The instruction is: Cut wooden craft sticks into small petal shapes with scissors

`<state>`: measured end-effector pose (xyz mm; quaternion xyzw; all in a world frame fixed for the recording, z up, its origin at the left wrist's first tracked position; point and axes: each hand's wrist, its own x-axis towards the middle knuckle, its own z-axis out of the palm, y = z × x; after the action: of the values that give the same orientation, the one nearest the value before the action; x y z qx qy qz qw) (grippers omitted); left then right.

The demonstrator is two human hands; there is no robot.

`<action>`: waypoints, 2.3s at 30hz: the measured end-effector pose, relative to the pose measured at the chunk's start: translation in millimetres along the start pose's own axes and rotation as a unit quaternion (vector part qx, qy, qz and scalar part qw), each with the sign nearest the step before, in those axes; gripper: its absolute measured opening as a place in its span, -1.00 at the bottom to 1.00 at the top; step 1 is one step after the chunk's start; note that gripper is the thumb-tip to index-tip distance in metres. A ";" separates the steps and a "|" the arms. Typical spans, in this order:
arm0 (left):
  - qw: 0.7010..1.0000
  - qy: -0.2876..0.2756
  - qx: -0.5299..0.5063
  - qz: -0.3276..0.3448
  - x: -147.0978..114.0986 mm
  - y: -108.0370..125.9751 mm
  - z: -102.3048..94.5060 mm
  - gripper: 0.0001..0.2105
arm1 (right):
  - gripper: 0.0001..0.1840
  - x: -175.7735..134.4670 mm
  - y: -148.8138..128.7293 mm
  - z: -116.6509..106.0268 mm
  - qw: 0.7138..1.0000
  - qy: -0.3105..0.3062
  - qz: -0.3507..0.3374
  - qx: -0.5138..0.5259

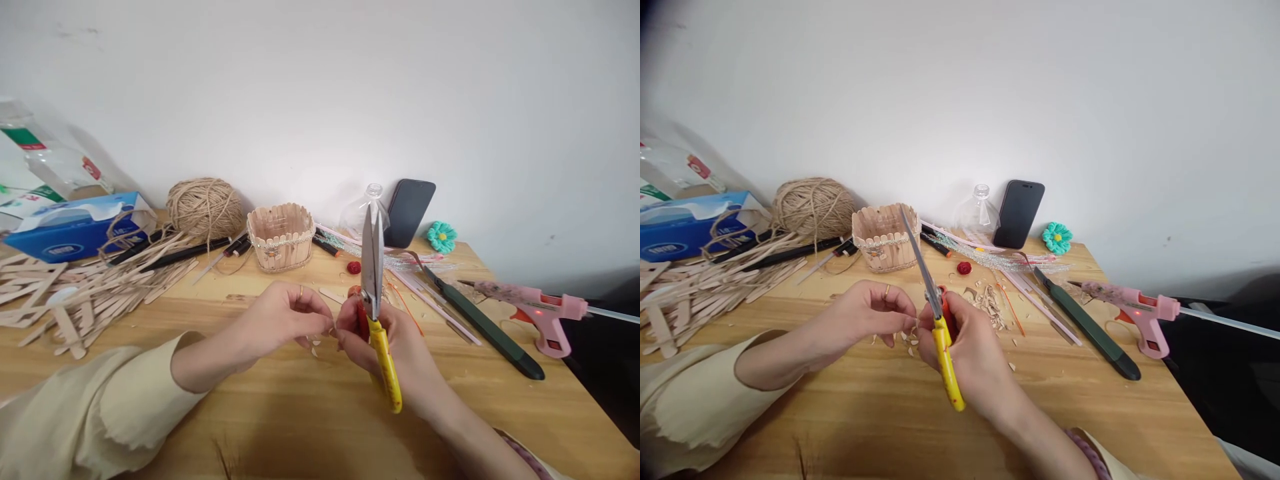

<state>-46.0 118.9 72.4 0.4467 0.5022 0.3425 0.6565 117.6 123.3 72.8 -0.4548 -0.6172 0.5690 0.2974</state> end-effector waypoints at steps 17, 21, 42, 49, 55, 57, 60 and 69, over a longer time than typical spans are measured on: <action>0.944 0.177 -0.136 0.243 -8.4 14.6 -1.9 -0.96 | -0.33 -2.8 3.9 -5.0 0.986 -0.135 -0.032 -0.089; 0.947 0.168 -0.117 0.246 -8.7 13.2 -2.0 -0.96 | -0.35 -2.4 5.3 -3.9 0.987 -0.108 -0.042 -0.115; 0.954 0.181 -0.097 0.216 -6.2 11.0 -3.2 -0.94 | -0.45 -0.8 -0.5 -3.5 0.976 -0.089 -0.008 -0.200; 0.955 0.172 -0.101 0.219 -6.2 9.8 -4.0 -0.96 | -0.44 -1.7 3.3 -6.3 0.977 -0.087 -0.016 -0.192; 0.957 0.168 -0.098 0.214 -5.7 10.4 -5.0 -0.96 | -0.44 -2.2 3.0 -7.8 0.975 -0.095 -0.015 -0.200; 0.957 0.163 -0.102 0.217 -5.8 11.3 -5.1 -0.98 | -0.44 -2.5 2.1 -8.1 0.975 -0.090 -0.014 -0.205; 0.957 0.156 -0.106 0.219 -5.9 11.6 -5.5 -0.98 | -0.46 -2.2 2.1 -8.2 0.971 -0.082 -0.010 -0.225; 0.962 0.150 -0.125 0.192 -5.6 11.4 -6.7 -0.97 | -0.51 -1.1 5.4 -6.9 0.967 -0.057 -0.014 -0.248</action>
<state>-54.0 119.6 84.3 0.3929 0.4530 0.5849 0.5461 125.3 125.0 68.9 -0.4727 -0.7612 0.4188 0.1477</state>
